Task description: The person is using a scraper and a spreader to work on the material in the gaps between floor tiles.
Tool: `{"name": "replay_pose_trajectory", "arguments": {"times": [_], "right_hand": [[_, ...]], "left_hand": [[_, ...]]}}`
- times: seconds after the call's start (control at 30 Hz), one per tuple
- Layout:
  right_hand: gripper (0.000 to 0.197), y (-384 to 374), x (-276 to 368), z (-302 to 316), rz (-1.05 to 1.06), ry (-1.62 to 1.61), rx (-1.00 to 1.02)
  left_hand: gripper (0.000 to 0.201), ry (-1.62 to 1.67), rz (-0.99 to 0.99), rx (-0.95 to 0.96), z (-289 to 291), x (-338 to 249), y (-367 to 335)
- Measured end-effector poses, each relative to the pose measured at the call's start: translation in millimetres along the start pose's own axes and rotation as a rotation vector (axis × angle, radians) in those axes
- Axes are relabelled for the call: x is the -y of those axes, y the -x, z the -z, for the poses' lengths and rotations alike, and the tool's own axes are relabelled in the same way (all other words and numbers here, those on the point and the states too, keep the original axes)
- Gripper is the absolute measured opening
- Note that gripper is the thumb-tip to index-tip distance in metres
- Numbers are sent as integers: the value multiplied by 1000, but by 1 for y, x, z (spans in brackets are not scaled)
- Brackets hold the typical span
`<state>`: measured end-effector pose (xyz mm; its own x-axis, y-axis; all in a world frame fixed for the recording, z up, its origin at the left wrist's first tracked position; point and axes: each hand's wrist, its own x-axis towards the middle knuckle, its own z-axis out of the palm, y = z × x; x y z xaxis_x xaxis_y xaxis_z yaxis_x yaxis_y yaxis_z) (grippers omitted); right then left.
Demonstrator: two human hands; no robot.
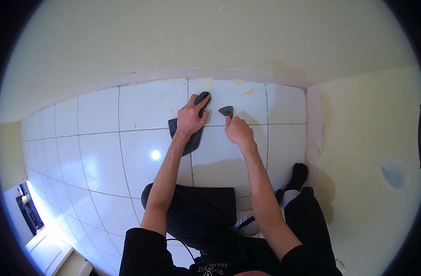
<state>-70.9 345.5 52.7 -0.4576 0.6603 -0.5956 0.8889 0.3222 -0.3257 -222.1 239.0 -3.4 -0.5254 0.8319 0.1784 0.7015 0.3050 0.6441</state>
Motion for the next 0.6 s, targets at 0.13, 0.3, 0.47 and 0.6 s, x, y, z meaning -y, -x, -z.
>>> {"name": "replay_pose_trajectory", "arguments": {"times": [0.13,0.3,0.47,0.6], "right_hand": [[51,-10,2,2,22,-1,-28],[51,0,-3,-4,25,16,-10],[51,4,-3,-12,13,7,-11],[52,0,-11,-22,68,-24,-113]], "left_hand": [[56,0,-14,-6,-3,0,0],[55,-4,-3,0,-1,2,1],[56,-7,-2,21,4,2,-1],[55,-67,20,143,21,-5,-1]]}}
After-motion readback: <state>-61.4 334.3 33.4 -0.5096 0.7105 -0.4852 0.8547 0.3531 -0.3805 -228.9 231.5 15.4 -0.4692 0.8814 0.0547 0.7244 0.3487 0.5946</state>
